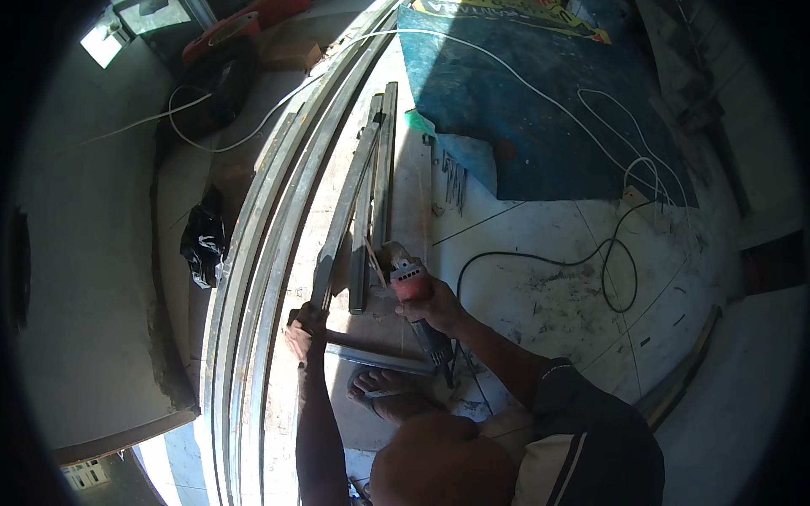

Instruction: The person cuts thin metal strips on the floor using an angle grinder.

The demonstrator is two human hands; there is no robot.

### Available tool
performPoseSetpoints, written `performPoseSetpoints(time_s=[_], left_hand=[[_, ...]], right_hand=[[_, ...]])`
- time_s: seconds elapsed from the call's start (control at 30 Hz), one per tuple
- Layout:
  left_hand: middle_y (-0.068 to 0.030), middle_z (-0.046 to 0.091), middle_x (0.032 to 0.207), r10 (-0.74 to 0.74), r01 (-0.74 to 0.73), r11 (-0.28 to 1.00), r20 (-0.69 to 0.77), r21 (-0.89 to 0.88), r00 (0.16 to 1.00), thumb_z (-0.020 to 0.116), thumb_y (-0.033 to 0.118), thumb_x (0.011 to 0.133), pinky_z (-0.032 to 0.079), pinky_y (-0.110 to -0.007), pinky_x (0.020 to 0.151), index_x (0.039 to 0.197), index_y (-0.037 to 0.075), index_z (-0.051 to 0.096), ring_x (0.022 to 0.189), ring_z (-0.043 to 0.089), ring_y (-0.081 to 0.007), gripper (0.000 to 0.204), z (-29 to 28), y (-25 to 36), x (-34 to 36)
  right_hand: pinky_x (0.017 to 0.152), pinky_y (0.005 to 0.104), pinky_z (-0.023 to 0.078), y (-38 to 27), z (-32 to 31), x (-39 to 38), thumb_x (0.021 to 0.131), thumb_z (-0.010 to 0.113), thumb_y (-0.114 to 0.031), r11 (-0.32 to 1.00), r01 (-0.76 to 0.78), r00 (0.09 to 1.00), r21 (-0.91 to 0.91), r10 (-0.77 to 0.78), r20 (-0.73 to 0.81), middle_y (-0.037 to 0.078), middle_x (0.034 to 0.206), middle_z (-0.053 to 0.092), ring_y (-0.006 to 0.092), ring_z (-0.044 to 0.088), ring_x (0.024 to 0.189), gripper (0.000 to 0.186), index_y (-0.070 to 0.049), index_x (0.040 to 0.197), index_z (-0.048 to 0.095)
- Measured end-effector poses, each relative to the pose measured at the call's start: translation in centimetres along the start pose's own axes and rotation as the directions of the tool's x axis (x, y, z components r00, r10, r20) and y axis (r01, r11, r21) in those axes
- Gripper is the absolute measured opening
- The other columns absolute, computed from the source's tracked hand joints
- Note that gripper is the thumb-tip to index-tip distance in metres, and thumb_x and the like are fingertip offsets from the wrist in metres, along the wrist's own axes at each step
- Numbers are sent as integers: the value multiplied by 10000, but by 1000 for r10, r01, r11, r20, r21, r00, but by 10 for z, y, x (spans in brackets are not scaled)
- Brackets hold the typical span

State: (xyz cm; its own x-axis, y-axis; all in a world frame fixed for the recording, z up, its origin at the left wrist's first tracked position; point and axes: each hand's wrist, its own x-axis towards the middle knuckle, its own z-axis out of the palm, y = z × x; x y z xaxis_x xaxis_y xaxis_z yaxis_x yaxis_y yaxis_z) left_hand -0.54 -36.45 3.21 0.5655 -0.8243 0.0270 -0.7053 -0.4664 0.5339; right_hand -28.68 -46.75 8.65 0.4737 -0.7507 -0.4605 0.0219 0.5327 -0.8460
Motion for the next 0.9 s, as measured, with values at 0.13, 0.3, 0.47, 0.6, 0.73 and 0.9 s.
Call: performPoseSetpoints(time_s=[0.13, 0.3, 0.47, 0.6, 0.73, 0.9], left_hand=[[-109, 687, 939, -17, 15, 998, 27, 68, 1000, 799, 395, 785, 509, -421, 701, 1090, 145, 727, 853, 685, -327, 401, 2, 0, 0], [-120, 682, 930, 3, -4, 1000, -25, -28, 1000, 788, 418, 793, 505, -435, 684, 1060, 139, 725, 837, 681, -344, 391, 1, 1, -2], [-140, 683, 876, 96, -97, 995, -58, 0, 994, 767, 326, 822, 510, -448, 641, 1004, 97, 689, 789, 665, -370, 302, 0, 2, -1], [-128, 696, 870, 98, -98, 995, -87, 6, 991, 755, 329, 835, 507, -440, 656, 952, 100, 701, 795, 662, -366, 262, 1, 2, -2], [-127, 696, 874, 111, -114, 991, -52, -64, 993, 756, 338, 836, 506, -441, 655, 972, 105, 707, 789, 662, -363, 274, 0, -2, -4], [-126, 677, 832, 98, -100, 995, -94, -20, 991, 763, 377, 834, 497, -445, 637, 1053, 122, 717, 755, 659, -357, 340, 5, -10, -4]], right_hand=[[702, 291, 538, -2, 2, -2, 739, 808, -44, 1000, -28, 1000, -14, 28, 8, 33, 925, 615, 125, 623, 781, 493, -22, 1172, 572], [698, 289, 536, 3, 0, 1, 739, 811, -45, 1000, -1, 1000, -5, 2, 11, 30, 931, 614, 123, 622, 786, 492, -21, 1170, 575], [704, 287, 535, 0, 0, 1, 742, 809, -45, 1000, -15, 1000, 3, 15, 23, 29, 931, 614, 124, 622, 796, 488, -20, 1169, 575], [705, 289, 539, 1, 0, 1, 745, 804, -37, 1000, -2, 1000, -21, 2, 5, 30, 932, 615, 126, 627, 798, 487, -19, 1174, 575], [707, 293, 546, 5, -1, 1, 748, 799, -30, 1000, -4, 1000, -1, 4, 20, 31, 935, 615, 128, 630, 809, 489, -18, 1181, 573], [710, 296, 549, 2, 4, 0, 749, 799, -30, 1000, -10, 1000, -3, 10, 17, 35, 944, 613, 132, 633, 821, 497, -18, 1190, 570]])
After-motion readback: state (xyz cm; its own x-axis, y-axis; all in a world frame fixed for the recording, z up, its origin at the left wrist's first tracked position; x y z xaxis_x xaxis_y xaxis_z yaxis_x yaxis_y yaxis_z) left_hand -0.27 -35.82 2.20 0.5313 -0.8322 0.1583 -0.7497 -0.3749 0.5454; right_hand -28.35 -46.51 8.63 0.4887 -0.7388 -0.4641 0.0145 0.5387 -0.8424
